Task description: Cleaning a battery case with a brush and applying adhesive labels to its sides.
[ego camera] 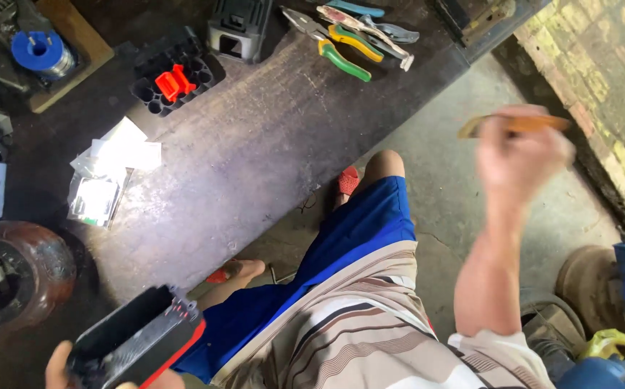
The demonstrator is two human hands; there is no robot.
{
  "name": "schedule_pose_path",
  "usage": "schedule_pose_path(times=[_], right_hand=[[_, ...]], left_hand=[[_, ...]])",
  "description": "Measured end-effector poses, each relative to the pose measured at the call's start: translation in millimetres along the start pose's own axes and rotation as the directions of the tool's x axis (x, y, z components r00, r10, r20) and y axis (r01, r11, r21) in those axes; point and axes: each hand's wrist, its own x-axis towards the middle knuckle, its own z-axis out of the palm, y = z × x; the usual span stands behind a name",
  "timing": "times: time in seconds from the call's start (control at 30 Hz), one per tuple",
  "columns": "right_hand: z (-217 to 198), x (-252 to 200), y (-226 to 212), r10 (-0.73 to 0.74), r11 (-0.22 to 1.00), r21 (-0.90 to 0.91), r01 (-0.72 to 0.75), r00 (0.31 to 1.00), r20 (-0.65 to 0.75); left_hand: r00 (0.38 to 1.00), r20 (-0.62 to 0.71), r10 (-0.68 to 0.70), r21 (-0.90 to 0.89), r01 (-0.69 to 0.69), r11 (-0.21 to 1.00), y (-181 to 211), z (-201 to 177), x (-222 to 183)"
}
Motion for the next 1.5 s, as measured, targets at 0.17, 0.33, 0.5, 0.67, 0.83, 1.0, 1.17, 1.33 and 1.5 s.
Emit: schedule_pose_path(times=[0.17,0.33,0.5,0.67,0.83,1.0,1.17,1.33,1.5], right_hand=[[-4,21,-153,-0.029,0.599,0.785,-0.158,0.975,0.219],[21,-7,-300,-0.408,0.169,0.826,-0.538,0.725,0.555],[62,-8,-296,-0.291,0.383,0.865,-0.325,0.846,0.447],[67,42,-208,-0.13,0.571,0.802,-0.174,0.946,0.297],[21,45,-113,-0.031,0.785,0.59,-0.188,0.94,0.341],[-24,30,-26,0.147,0.969,0.186,-0.16,0.986,0.083],[-19,23,-126,-0.014,0.653,0.715,-0.249,0.94,0.341],[20,-2,-106,-0.081,0.639,0.676,-0.366,0.842,0.533],[19,29,2,0.22,0.966,-0.18,-0.187,0.959,0.18]], left_hand=[[0.994,-0.001,-0.112,-0.044,0.112,0.993,26,4,-1],[0.998,0.054,-0.028,-0.143,0.035,0.989,3,16,-11],[0.992,0.125,-0.002,-0.111,0.017,0.994,1,28,-8],[0.986,0.165,-0.007,-0.061,0.017,0.998,-1,32,-11],[0.974,0.21,-0.089,-0.082,0.109,0.991,5,46,-1],[0.953,0.217,-0.211,-0.179,0.251,0.951,10,75,16],[0.939,0.315,-0.14,-0.111,0.183,0.977,17,95,30],[0.894,0.43,-0.129,-0.08,0.18,0.98,8,88,40],[0.836,0.548,0.01,0.149,-0.109,0.983,8,79,52]])
